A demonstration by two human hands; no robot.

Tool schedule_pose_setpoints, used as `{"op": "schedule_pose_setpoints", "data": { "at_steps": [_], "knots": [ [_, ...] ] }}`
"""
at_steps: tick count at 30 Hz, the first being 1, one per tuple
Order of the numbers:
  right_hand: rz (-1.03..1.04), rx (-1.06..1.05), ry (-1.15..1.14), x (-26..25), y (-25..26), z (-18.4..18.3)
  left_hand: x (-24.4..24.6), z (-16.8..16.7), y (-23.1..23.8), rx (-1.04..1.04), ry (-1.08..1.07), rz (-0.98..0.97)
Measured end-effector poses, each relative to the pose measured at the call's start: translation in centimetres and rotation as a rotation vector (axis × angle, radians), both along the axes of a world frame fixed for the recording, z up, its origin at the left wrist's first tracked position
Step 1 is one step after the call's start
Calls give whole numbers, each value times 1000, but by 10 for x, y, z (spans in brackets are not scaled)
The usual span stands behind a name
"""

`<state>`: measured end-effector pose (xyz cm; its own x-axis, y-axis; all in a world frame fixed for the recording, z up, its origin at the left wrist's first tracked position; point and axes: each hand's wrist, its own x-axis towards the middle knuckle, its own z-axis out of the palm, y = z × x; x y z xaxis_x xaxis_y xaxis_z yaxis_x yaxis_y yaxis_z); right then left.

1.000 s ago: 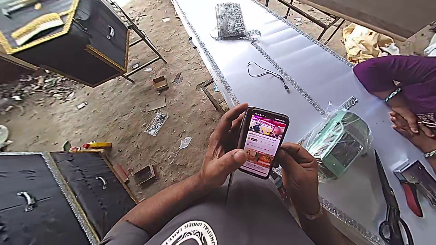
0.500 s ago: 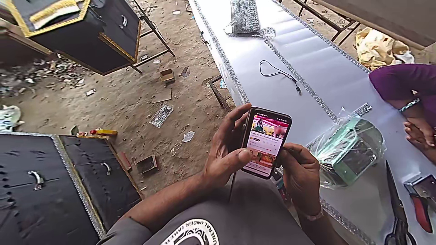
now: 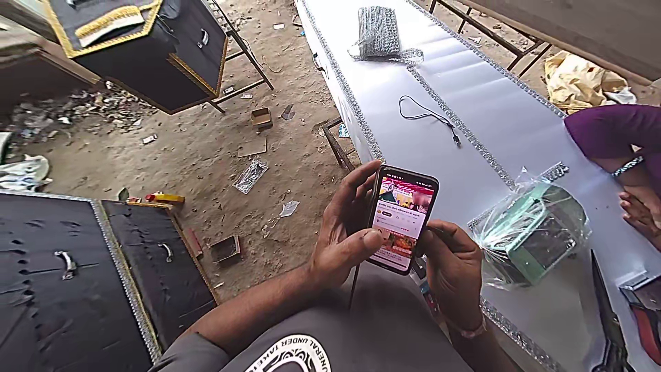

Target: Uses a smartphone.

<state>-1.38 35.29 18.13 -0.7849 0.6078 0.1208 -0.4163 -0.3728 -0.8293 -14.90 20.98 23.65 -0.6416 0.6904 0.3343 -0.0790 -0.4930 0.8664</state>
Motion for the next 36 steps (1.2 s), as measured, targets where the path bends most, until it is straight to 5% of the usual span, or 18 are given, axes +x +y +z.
{"op": "schedule_pose_setpoints", "data": {
  "at_steps": [36],
  "knots": [
    [55, -8, 18, 12, -17, -11, 42, -1, -20, -38, 10, 194]
  ]
}}
